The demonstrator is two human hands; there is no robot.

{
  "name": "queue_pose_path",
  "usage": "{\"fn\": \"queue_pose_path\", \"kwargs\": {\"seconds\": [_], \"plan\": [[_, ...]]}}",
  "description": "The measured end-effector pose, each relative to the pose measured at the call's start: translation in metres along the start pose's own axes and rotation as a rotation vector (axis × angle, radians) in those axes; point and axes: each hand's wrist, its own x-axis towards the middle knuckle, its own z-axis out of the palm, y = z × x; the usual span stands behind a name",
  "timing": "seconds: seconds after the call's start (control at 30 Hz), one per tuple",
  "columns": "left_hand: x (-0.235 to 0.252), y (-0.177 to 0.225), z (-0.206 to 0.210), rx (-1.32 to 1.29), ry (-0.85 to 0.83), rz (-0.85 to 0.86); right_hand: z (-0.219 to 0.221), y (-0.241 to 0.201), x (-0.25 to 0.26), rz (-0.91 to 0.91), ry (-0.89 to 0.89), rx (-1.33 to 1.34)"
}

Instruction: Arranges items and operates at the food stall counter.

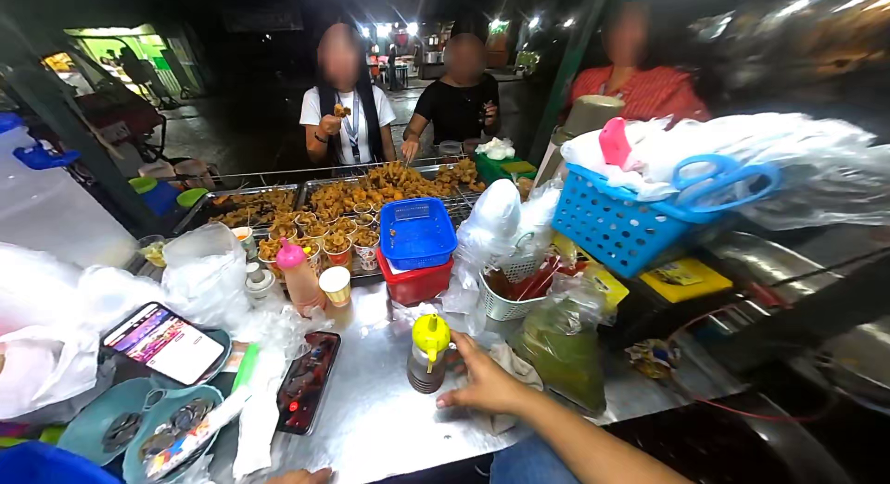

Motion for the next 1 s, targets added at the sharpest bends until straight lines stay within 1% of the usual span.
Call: {"fn": "queue_pose_path", "kwargs": {"seconds": [0.1, 0.2, 0.37, 0.47, 0.57, 0.63, 0.67, 0.73, 0.8, 0.83, 0.9, 1.0], "plan": [[0.0, -0.001, 0.007, 0.033, 0.069, 0.022, 0.013, 0.004, 0.008, 0.009, 0.14, -0.052], [-0.001, 0.0, 0.011, 0.077, 0.131, 0.054, 0.023, 0.004, 0.018, 0.021, 0.216, -0.129], [0.002, 0.005, 0.012, 0.096, 0.154, 0.099, 0.024, 0.001, 0.02, 0.087, 0.226, -0.305], [0.003, 0.004, 0.012, 0.104, 0.157, 0.115, 0.019, -0.002, 0.018, 0.147, 0.276, -0.397], [0.003, 0.003, 0.015, 0.121, 0.172, 0.134, 0.01, -0.001, 0.017, 0.24, 0.343, -0.436], [0.004, 0.002, 0.015, 0.134, 0.186, 0.152, -0.001, -0.003, 0.016, 0.317, 0.334, -0.469], [0.005, 0.003, 0.015, 0.138, 0.188, 0.158, -0.008, -0.007, 0.014, 0.371, 0.285, -0.503], [0.005, 0.003, 0.014, 0.129, 0.169, 0.152, -0.021, -0.017, 0.006, 0.482, 0.112, -0.586], [0.006, 0.002, 0.013, 0.119, 0.152, 0.134, -0.026, -0.027, -0.005, 0.514, -0.097, -0.646], [0.006, 0.001, 0.012, 0.119, 0.158, 0.128, -0.024, -0.029, -0.009, 0.49, -0.207, -0.66], [0.005, -0.001, 0.013, 0.135, 0.194, 0.111, -0.016, -0.035, -0.016, 0.368, -0.386, -0.646], [0.005, -0.001, 0.014, 0.179, 0.268, 0.086, 0.0, -0.055, -0.024, 0.183, -0.539, -0.603]]}}
